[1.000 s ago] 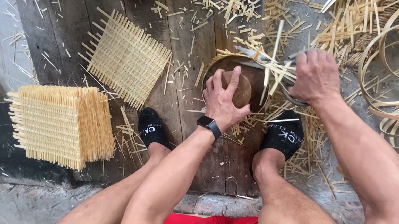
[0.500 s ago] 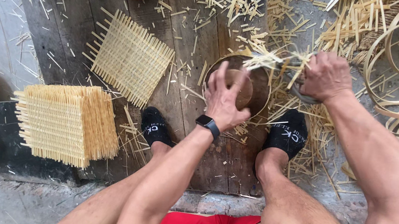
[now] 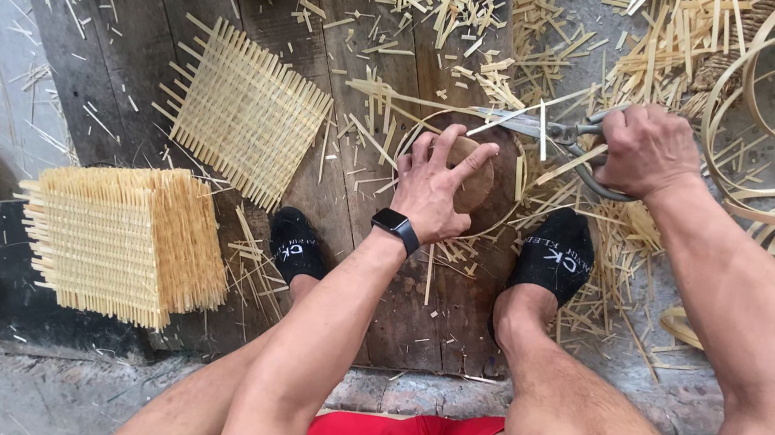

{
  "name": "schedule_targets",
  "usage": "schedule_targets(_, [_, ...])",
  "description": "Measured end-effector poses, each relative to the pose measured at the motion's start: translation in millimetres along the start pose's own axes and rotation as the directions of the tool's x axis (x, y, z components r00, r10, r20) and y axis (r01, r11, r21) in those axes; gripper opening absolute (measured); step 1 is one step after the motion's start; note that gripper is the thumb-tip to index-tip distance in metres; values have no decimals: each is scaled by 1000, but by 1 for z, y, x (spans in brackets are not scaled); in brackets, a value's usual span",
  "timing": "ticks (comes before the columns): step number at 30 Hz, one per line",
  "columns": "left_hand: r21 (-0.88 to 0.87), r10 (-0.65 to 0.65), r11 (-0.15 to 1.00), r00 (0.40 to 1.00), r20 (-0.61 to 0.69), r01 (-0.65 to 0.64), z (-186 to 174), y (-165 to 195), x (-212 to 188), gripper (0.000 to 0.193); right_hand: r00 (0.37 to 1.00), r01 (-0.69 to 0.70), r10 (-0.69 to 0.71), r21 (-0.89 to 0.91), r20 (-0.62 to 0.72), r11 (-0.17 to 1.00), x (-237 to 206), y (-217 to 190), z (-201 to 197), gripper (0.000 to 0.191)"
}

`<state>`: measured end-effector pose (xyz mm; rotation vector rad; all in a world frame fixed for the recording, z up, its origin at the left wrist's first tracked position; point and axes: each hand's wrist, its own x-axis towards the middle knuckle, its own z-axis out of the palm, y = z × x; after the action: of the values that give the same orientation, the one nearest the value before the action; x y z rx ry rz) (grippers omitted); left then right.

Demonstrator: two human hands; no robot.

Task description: The person sits on the floor and repeatedly cuts circular bamboo mats to size using a wooden template and shears. They trim the edges of each mat, then stack the finished pieces.

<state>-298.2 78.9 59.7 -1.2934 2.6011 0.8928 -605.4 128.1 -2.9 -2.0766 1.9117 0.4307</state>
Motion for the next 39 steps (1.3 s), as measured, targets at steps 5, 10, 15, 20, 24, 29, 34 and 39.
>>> schedule_targets(5, [31,166,985,984,72,-168,-6,-6,6,107,965,67,-102,-149,-240,987,12,-17,1,43])
schedule_targets(10, [42,246,965,950,195,-259,-15,-11,15,105,999,33,-35,-54,-33,998,14,-15,8,24])
schedule_targets(15, [23,356,930,913,200,-368,-23,-15,19,104,982,98,-102,-33,-161,995,9,7,17,16])
schedule_targets(20, [-16,318,945,910,265,-325,-11,-24,20,102,977,-214,210,142,45,966,8,22,36,43])
schedule_targets(24, [-347,-31,935,953,-301,-79,16,-44,26,67,806,-526,590,399,-47,751,19,15,58,90])
schedule_targets(29, [-474,-403,840,889,-217,265,42,-69,55,39,817,-447,577,626,-5,639,0,-25,53,54])
schedule_targets(34, [-550,-486,758,866,-117,351,46,-65,76,44,850,-495,262,863,458,100,-16,-87,14,28])
schedule_targets(39, [-592,-487,687,872,53,420,49,-55,82,30,891,-354,260,928,372,-116,-5,-88,25,17])
